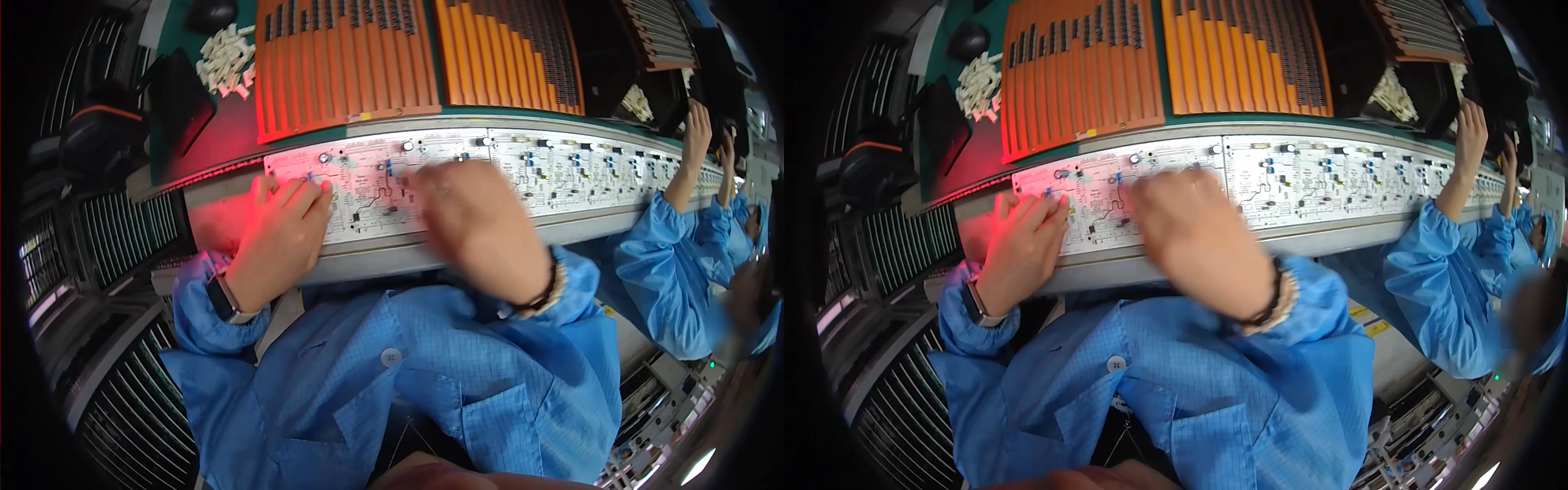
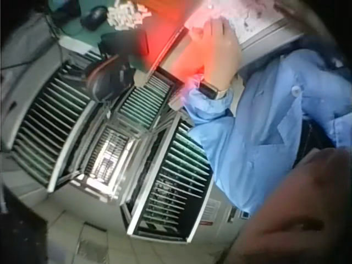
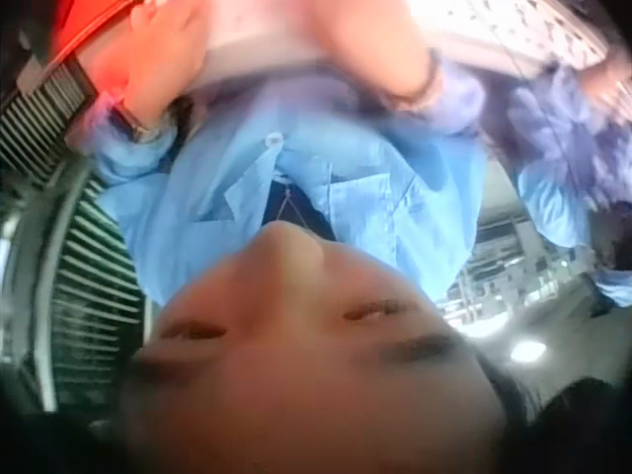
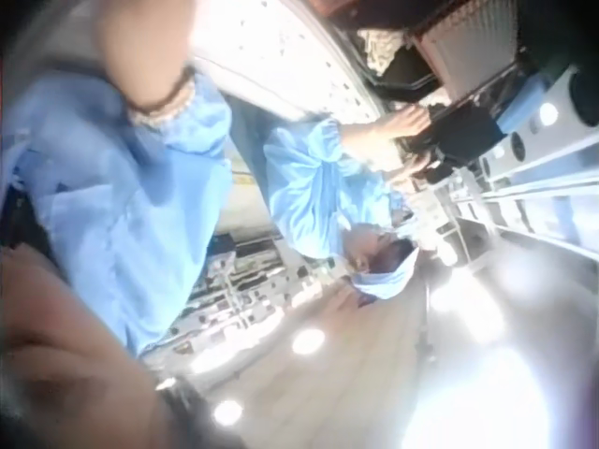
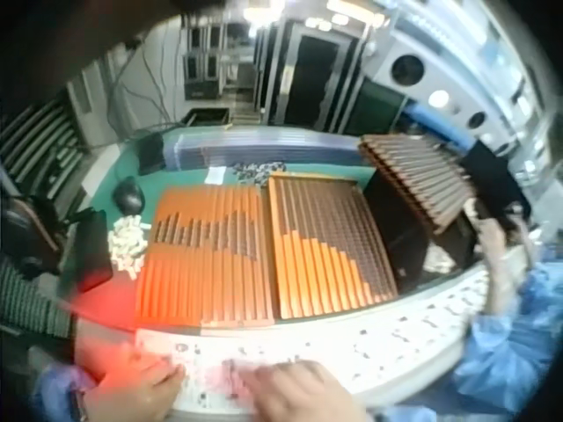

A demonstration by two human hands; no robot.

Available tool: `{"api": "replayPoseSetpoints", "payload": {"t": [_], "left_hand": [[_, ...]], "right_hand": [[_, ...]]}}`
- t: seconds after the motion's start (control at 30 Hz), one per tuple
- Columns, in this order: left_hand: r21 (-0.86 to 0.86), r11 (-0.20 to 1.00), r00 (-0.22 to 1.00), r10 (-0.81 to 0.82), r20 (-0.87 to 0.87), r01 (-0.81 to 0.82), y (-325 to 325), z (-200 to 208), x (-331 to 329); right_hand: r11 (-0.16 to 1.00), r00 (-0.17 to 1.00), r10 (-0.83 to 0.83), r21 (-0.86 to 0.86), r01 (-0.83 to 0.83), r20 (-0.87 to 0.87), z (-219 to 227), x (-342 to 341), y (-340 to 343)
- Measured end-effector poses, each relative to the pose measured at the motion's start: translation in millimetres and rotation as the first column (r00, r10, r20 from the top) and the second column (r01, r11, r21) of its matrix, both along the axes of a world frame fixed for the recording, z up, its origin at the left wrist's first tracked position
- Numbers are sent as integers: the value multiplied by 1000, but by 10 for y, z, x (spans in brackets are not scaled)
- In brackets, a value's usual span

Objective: Manually placing and fixing small electronic components onto a circuit board panel.

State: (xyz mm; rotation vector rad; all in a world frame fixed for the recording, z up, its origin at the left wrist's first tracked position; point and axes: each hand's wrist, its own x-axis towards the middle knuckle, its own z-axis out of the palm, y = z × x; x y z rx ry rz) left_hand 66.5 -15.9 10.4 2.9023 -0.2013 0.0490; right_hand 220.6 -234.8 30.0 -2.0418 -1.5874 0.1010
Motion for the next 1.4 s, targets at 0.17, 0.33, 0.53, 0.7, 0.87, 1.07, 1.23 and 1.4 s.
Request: {"api": "replayPoseSetpoints", "payload": {"t": [0.17, 0.33, 0.53, 0.7, 0.87, 1.07, 1.23, 1.4], "left_hand": [[66, 997, 999, -32, 20, 31, -118, -65, -32], [0, 1000, 999, -4, 43, 4, -32, -79, -47], [-243, 969, 996, 58, 73, -39, 210, 74, 58], [-443, 854, 848, 430, 309, -272, 605, -10, 345], [-343, 816, 710, 576, 406, -466, 1118, -272, 483], [-203, 849, 721, 523, 456, -488, 1283, -379, 569], [-332, 837, 750, 541, 382, -435, 1337, -415, 570], [-374, 867, 734, 484, 477, -330, 1258, -315, 565]], "right_hand": [[888, 864, -459, 77, 454, 206, -36, 1037, -338], [833, 808, -549, 63, 549, 215, -219, 1180, -447], [841, 800, -527, 42, 539, 287, -191, 1090, -405], [857, 829, -505, 28, 514, 240, -162, 1163, -425], [887, 846, -452, 40, 461, 284, -158, 1215, -463], [885, 871, -438, -67, 462, 222, -58, 1238, -446], [914, 888, -402, 37, 405, 223, 161, 978, -252], [992, 997, -75, 99, 74, 7, 136, 111, 303]]}}
